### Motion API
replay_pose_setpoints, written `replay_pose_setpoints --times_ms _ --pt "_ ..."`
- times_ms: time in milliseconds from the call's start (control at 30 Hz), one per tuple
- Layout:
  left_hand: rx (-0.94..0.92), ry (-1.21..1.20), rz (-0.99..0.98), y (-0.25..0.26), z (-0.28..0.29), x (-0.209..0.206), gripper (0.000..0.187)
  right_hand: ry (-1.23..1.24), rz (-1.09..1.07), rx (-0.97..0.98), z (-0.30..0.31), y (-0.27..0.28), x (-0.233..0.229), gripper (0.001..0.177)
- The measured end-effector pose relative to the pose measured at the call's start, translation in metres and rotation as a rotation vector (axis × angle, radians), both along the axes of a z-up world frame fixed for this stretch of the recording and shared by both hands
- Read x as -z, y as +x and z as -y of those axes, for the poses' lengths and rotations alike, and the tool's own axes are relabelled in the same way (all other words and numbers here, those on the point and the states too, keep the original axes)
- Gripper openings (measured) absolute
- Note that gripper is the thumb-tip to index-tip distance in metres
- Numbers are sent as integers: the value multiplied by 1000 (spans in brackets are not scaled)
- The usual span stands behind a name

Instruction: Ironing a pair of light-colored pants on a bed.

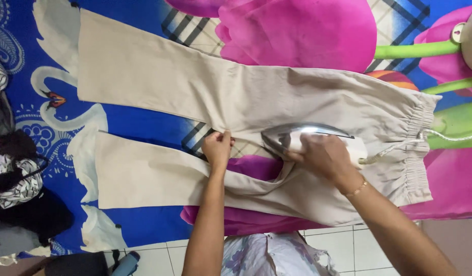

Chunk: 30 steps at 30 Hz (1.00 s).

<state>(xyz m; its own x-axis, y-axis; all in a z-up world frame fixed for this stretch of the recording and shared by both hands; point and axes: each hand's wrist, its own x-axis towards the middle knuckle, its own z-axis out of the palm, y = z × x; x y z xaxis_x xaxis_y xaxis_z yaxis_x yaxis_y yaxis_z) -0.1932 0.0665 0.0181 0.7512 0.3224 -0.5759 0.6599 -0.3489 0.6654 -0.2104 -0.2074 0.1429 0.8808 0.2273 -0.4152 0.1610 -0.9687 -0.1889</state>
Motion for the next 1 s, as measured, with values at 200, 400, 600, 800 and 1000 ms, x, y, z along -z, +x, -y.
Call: replay_pose_setpoints --times_ms 200,400,600,800,1000 --pt "-200 -262 -66 25 -28 18 17 60 -64 -45 -17 6 -12 58" --pt "-350 -260 107 13 -28 37 26 159 245 187 -21 0 3 56" --pt "-276 -270 50 21 -28 18 23 92 -80 78 -37 4 -2 59" --pt "-381 -296 98 18 -31 32 24 136 86 165 -52 2 1 62" --pt "-309 -312 113 14 -36 37 22 63 -139 160 -60 -9 0 63"
